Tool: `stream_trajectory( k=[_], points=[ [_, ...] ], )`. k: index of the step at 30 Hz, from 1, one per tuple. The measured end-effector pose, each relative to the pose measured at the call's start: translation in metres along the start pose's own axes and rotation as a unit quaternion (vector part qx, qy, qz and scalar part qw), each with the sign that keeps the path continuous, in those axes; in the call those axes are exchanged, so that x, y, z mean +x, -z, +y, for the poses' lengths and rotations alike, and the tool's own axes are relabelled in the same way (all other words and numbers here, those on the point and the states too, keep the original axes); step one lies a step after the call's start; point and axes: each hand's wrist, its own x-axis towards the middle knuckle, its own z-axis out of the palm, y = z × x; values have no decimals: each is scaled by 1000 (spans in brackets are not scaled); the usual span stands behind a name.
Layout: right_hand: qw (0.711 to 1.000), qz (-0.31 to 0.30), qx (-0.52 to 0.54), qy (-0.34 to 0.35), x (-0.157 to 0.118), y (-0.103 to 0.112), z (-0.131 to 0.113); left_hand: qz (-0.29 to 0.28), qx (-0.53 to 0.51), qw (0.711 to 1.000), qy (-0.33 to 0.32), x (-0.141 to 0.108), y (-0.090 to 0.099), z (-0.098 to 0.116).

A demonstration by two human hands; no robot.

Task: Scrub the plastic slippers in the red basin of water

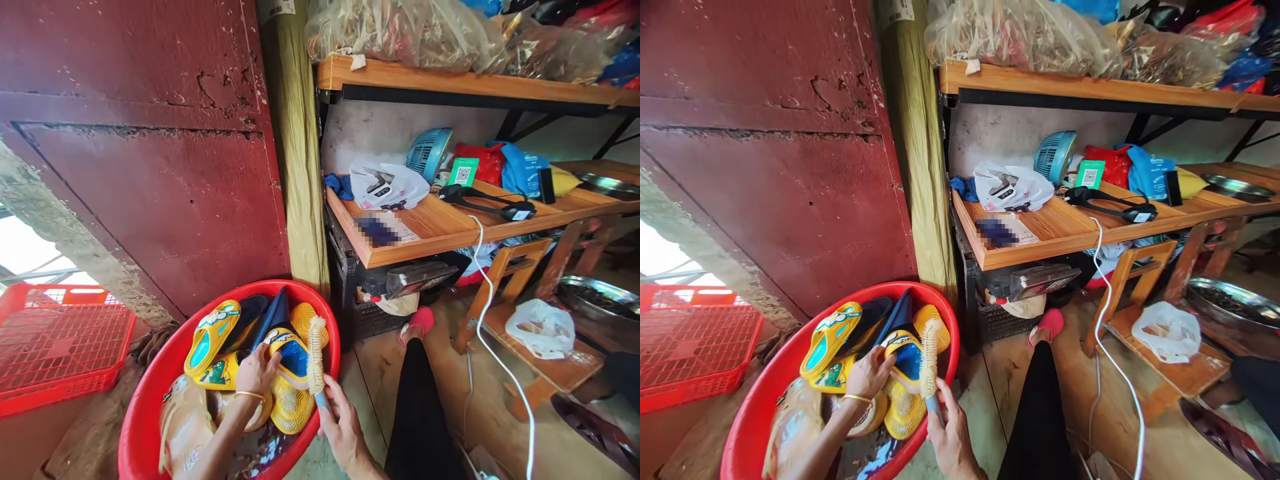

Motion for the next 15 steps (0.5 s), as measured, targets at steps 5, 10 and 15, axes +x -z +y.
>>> stream_trajectory(
  k=[5,10,15],
  points=[
    [995,-10,-81,48,-10,1,-24,81,-53,994,-40,-15,32,-22],
    [982,-77,-152,77,-9,-12,-39,108,-127,986,1,-29,43,-50],
    [939,-173,-297,29,-7,-11,-58,136,-192,966,111,-39,15,-74]
  ],
)
